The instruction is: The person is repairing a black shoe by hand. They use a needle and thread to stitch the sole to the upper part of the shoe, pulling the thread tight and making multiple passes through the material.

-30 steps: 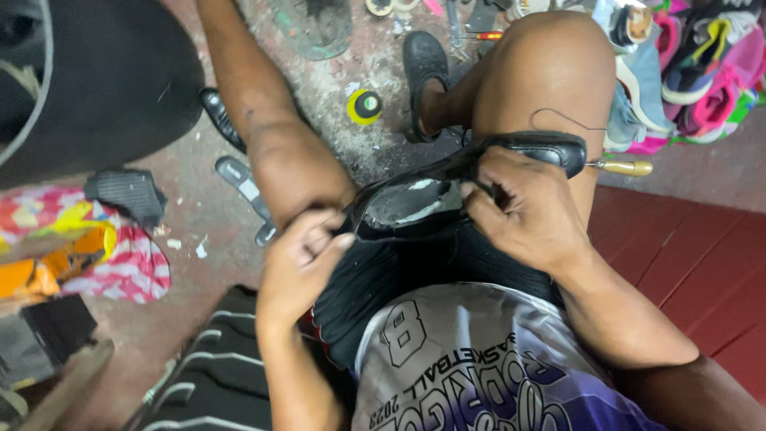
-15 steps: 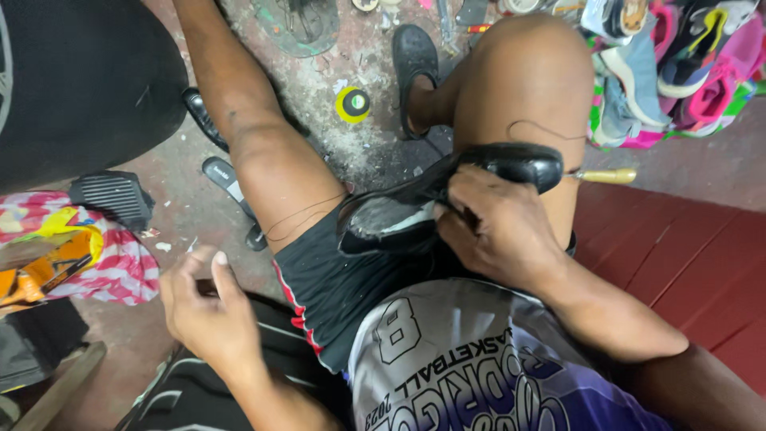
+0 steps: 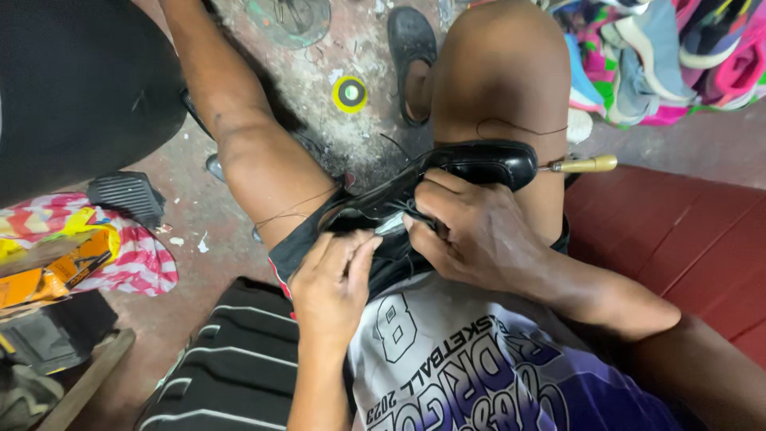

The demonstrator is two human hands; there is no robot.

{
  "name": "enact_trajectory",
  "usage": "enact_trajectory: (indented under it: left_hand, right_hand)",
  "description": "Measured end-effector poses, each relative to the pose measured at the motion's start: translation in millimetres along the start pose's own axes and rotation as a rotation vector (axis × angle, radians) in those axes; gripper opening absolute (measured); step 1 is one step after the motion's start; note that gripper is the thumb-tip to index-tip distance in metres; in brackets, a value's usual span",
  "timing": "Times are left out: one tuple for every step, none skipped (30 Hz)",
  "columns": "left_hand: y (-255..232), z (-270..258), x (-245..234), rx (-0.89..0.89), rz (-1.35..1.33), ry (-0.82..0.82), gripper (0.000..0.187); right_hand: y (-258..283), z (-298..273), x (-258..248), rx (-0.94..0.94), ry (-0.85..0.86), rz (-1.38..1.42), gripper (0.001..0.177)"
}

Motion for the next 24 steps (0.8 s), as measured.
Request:
enact_trajectory:
  left_hand:
    - [2, -1, -1, -0.055, -0.055, -0.001, 0.010]
    - [3, -3, -3, -0.109, -0.109, -0.003, 0.011]
    - [4, -5, -6, -0.165, -0.167, -0.002, 0.011]
    - [4, -7, -8, -0.158, -0.226, 0.012, 0.011]
    - [6, -8, -12, -0.150, -0.289, 0.039, 0.011]
    - [8, -10, -15, -0.142, -0.353, 0.067, 0.011]
    - [11, -14, -18, -0.237, -0.544, 0.069, 0.010]
    - [14, -18, -20, -0.335, -0.733, 0.073, 0.010]
    - [18, -21, -20, -0.438, -0.921, 0.081, 0.009]
    - [24, -23, -18, -0.490, -1.160, 0.121, 0.009]
    - [30, -24, -15, -0.545, -1.395, 0.157, 0.010]
    - [35, -25, -13, -0.602, -1.629, 0.194, 0.011]
    - [38, -27, -10, -0.592, -1.531, 0.182, 0.009]
    - [41, -29, -9, -0.581, -1.433, 0.170, 0.008]
    - [41, -31, -8, -0.572, -1.333, 0.159, 0.008]
    - [42, -32, -6, -0.610, -1.082, 0.162, 0.010]
    - [41, -32, -4, -0.639, -0.831, 0.166, 0.011]
    - [40, -32, -2, -0.658, -0.579, 0.167, 0.013]
    - [36, -33, 1, -0.582, -0.473, 0.156, 0.014]
    - [33, -32, 4, -0.506, -0.368, 0.144, 0.016]
    - [32, -31, 6, -0.433, -0.260, 0.131, 0.018]
    - [32, -29, 8, -0.357, -0.186, 0.177, 0.015]
    - [34, -26, 9, -0.282, -0.112, 0.227, 0.013]
    - [36, -24, 10, -0.207, -0.039, 0.278, 0.014]
  right_hand:
    - [-1, 1, 0, 0.011, 0.017, 0.001, 0.018]
    - [-1, 3, -1, -0.034, -0.027, 0.015, 0.016]
    - [-1, 2, -2, -0.075, -0.070, 0.028, 0.015]
    - [0, 2, -3, -0.117, -0.114, 0.040, 0.015]
    - [0, 1, -2, -0.091, -0.092, 0.048, 0.014]
    - [1, 0, 0, -0.065, -0.071, 0.057, 0.014]
    - [1, -1, 1, -0.038, -0.055, 0.059, 0.014]
    - [1, -1, 3, -0.034, -0.029, 0.057, 0.014]
    - [1, -2, 4, -0.027, -0.005, 0.053, 0.015]
    - [2, -3, 5, -0.019, 0.019, 0.050, 0.016]
    - [2, -4, 7, -0.012, 0.044, 0.046, 0.017]
    - [2, -6, 9, -0.005, 0.070, 0.042, 0.017]
    - [1, -6, 11, -0.005, 0.100, 0.041, 0.018]
    - [0, -7, 12, -0.014, 0.099, 0.056, 0.019]
    - [0, -8, 14, -0.021, 0.099, 0.073, 0.021]
    - [-1, -10, 15, -0.028, 0.098, 0.091, 0.022]
    - [-1, -11, 16, -0.043, 0.086, 0.102, 0.023]
    - [0, -12, 17, -0.059, 0.073, 0.113, 0.024]
    - [0, -12, 18, -0.084, 0.065, 0.125, 0.025]
    - [1, -11, 19, -0.090, 0.075, 0.119, 0.024]
    - [2, -10, 20, -0.097, 0.087, 0.116, 0.024]
    - [2, -10, 22, -0.104, 0.099, 0.114, 0.024]
    - [2, -10, 23, -0.124, 0.103, 0.125, 0.024]
    - [2, -12, 24, -0.144, 0.106, 0.137, 0.024]
Point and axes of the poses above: each hand's wrist, its own z-axis towards the middle knuckle, its own x-axis out of the palm, y = z × x, the point moved 1 cm from there along z, towards the middle knuckle, and after that the axes turned 13 degrees about -y, right-handed, at the moved point
